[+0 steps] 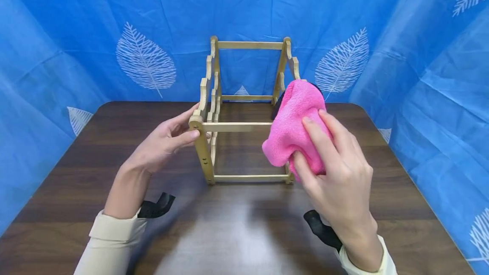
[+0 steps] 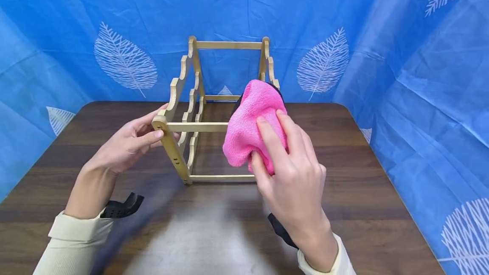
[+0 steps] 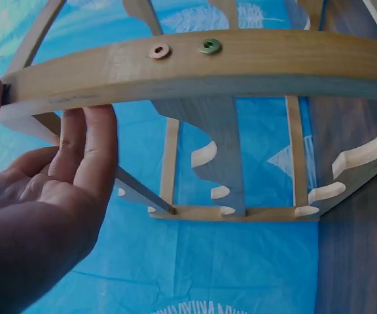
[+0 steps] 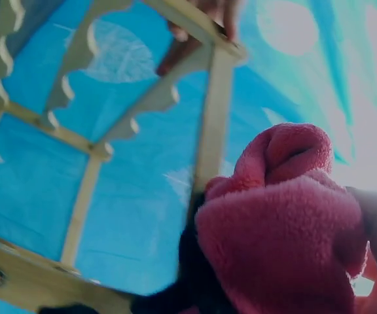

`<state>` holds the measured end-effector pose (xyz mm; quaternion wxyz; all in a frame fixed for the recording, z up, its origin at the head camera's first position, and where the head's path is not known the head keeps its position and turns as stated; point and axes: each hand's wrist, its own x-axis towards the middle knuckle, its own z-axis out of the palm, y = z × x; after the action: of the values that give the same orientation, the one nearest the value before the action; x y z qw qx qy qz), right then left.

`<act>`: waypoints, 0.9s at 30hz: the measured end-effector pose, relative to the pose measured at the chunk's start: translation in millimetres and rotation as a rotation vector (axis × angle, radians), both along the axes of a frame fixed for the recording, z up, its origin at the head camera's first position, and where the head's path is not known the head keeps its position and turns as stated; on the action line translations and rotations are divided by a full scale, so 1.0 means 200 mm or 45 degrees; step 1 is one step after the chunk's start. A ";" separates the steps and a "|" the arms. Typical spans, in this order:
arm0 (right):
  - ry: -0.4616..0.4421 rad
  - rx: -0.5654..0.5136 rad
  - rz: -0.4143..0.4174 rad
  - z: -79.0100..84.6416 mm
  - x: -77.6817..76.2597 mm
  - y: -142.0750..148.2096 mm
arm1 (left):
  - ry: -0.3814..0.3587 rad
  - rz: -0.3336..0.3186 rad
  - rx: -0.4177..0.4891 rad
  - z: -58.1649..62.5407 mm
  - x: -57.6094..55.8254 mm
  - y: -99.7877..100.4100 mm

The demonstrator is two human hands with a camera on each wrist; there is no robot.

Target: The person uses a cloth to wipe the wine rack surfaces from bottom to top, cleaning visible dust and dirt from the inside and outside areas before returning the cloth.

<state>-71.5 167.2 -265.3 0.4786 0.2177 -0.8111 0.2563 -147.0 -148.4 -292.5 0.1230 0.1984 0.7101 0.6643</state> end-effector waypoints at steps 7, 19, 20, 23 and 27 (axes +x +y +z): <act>-0.062 0.146 -0.128 -0.08 -0.06 -0.06 | 0.082 0.076 0.082 -0.04 0.01 0.03; -0.147 0.349 -0.245 -0.06 -0.12 -0.12 | 0.181 0.149 -0.036 -0.06 -0.01 0.03; -0.152 0.363 -0.246 -0.05 -0.12 -0.12 | 0.183 0.149 -0.030 -0.06 -0.01 0.03; -0.153 0.368 -0.237 -0.04 -0.13 -0.12 | 0.184 0.154 -0.028 -0.06 -0.01 0.03; -0.161 0.368 -0.229 -0.02 -0.15 -0.12 | 0.190 0.166 -0.045 -0.06 0.00 0.03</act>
<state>-101.1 142.9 -270.1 0.4112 0.1941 -0.8843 0.1062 -147.9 -143.0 -305.1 0.0298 0.1987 0.7403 0.6416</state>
